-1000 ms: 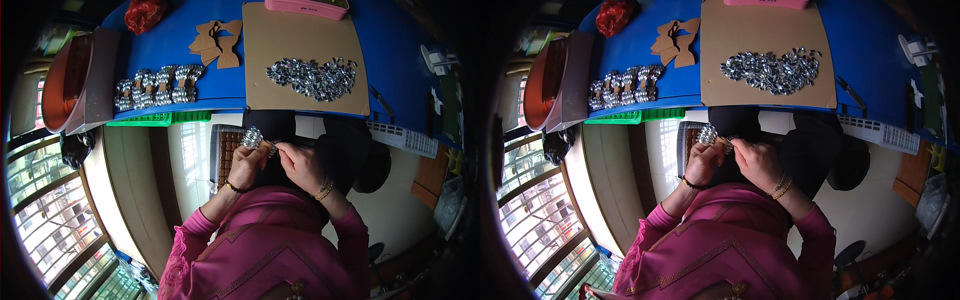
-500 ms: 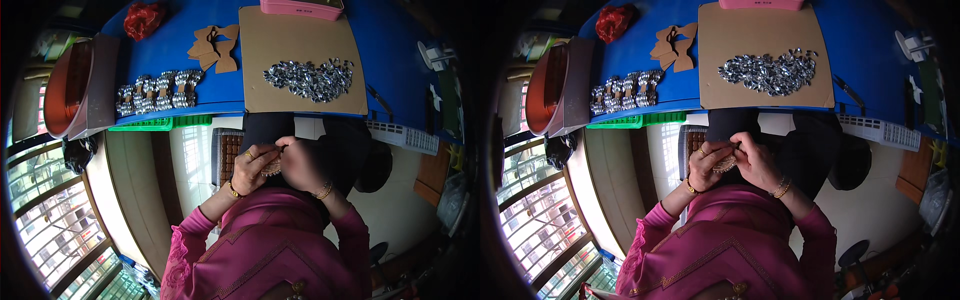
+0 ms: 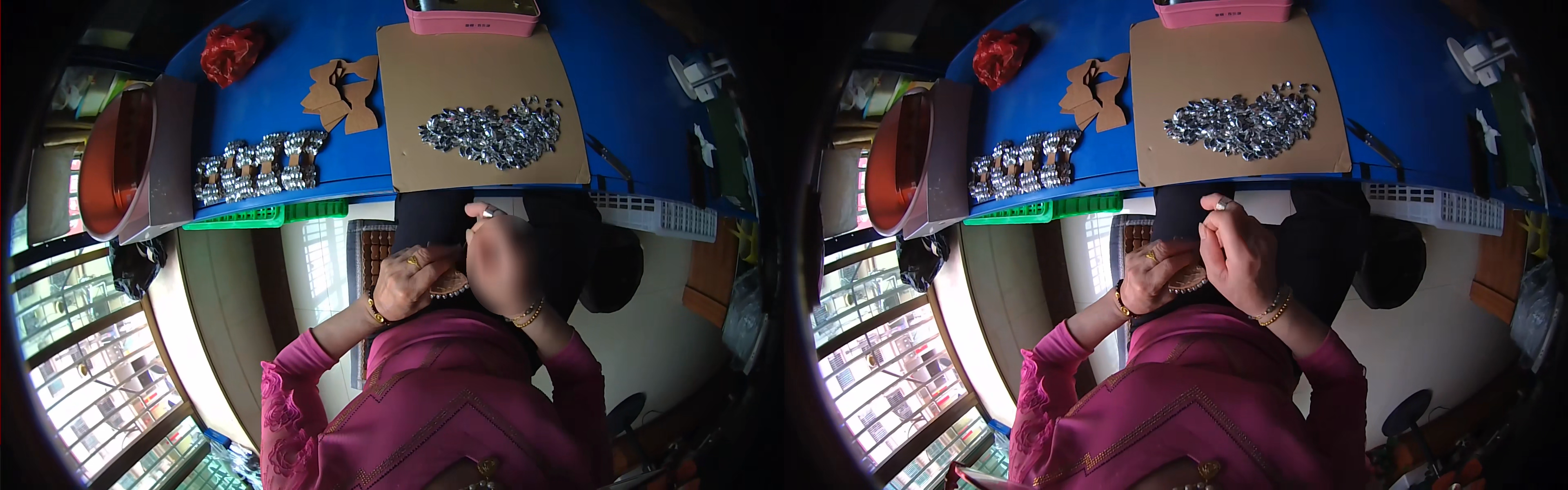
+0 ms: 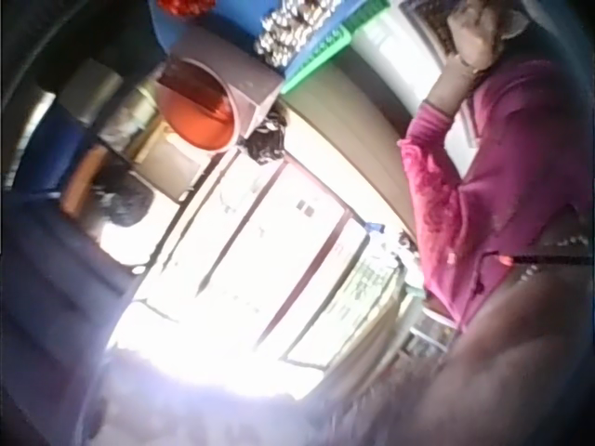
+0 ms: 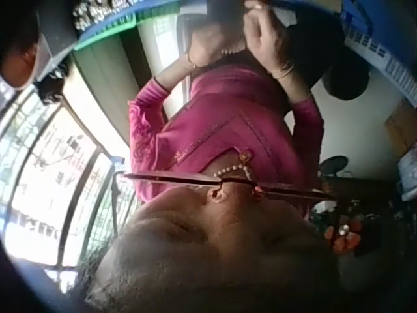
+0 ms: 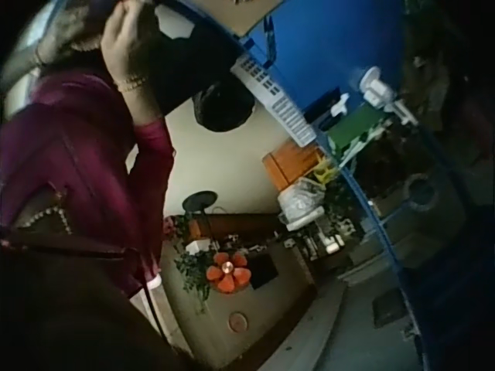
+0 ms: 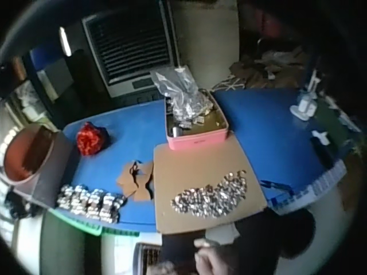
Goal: The person sews rhinestones onto a shaped leather cutout using a needle and thread by hand, pulling the thread through the gems to secure them onto the material.
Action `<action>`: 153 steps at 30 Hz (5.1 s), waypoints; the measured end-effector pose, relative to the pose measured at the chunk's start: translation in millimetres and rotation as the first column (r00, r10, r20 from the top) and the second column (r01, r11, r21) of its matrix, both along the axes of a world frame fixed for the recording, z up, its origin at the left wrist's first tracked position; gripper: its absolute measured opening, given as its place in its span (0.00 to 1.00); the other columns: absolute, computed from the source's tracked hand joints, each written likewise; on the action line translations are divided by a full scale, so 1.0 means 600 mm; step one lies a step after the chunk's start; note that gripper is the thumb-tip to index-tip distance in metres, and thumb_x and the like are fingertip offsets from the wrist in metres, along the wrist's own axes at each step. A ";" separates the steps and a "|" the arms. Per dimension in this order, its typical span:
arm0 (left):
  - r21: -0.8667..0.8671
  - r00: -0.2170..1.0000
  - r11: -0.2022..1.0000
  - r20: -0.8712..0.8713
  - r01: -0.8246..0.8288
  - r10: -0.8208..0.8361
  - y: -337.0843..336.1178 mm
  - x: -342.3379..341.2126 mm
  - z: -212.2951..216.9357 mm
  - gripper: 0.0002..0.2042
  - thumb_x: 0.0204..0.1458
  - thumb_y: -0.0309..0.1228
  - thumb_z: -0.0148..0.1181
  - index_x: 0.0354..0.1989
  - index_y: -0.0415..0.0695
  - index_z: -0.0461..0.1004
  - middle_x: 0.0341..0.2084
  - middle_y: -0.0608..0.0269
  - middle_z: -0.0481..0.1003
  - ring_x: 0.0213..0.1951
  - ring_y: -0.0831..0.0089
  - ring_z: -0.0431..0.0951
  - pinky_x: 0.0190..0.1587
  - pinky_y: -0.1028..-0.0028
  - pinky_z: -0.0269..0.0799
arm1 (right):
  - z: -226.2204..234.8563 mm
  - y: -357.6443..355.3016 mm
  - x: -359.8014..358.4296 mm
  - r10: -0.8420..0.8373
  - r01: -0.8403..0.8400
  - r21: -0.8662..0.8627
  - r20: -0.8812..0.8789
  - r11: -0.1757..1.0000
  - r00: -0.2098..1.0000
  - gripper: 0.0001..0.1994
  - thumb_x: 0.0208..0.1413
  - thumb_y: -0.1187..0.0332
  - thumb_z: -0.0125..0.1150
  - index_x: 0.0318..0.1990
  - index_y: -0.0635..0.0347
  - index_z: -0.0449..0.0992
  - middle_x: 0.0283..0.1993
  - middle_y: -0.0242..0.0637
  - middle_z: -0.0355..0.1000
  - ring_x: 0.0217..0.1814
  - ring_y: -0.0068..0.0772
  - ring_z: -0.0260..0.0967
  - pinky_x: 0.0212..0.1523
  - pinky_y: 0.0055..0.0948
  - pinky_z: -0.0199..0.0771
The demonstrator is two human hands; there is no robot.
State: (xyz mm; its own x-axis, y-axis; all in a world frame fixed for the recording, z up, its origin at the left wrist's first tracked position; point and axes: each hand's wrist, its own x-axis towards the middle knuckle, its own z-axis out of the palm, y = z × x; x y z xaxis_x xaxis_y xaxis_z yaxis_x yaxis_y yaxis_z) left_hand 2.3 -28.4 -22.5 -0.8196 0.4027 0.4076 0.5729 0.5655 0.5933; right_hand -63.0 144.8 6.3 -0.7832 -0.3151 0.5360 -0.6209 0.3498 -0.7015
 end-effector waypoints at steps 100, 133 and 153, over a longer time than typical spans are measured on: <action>0.274 0.988 0.954 0.058 0.124 -0.146 0.028 0.021 -0.006 0.12 0.38 0.19 0.62 0.34 0.36 0.70 0.41 0.50 0.72 0.34 0.60 0.78 0.26 0.72 0.76 | 0.018 0.092 -0.002 0.541 -0.632 0.362 0.329 0.685 0.774 0.05 0.45 0.75 0.58 0.31 0.57 0.73 0.15 0.33 0.65 0.18 0.31 0.68 0.21 0.28 0.65; 0.374 -0.146 0.474 0.642 -0.797 -0.752 0.028 0.016 -0.016 0.06 0.51 0.19 0.54 0.38 0.36 0.70 0.29 0.55 0.76 0.30 0.67 0.80 0.37 0.70 0.78 | -0.078 0.115 0.064 0.502 -0.449 -0.324 0.786 0.832 0.362 0.02 0.57 0.75 0.50 0.36 0.63 0.68 0.19 0.27 0.65 0.20 0.15 0.62 0.23 0.19 0.64; 0.406 0.155 0.435 0.849 -0.803 -0.506 0.069 0.035 -0.035 0.08 0.49 0.20 0.59 0.38 0.35 0.73 0.29 0.57 0.76 0.26 0.72 0.79 0.32 0.76 0.79 | -0.036 0.071 0.047 0.284 -0.354 0.242 0.280 0.903 0.917 0.06 0.49 0.79 0.55 0.36 0.64 0.68 0.34 0.40 0.71 0.28 0.35 0.71 0.26 0.28 0.70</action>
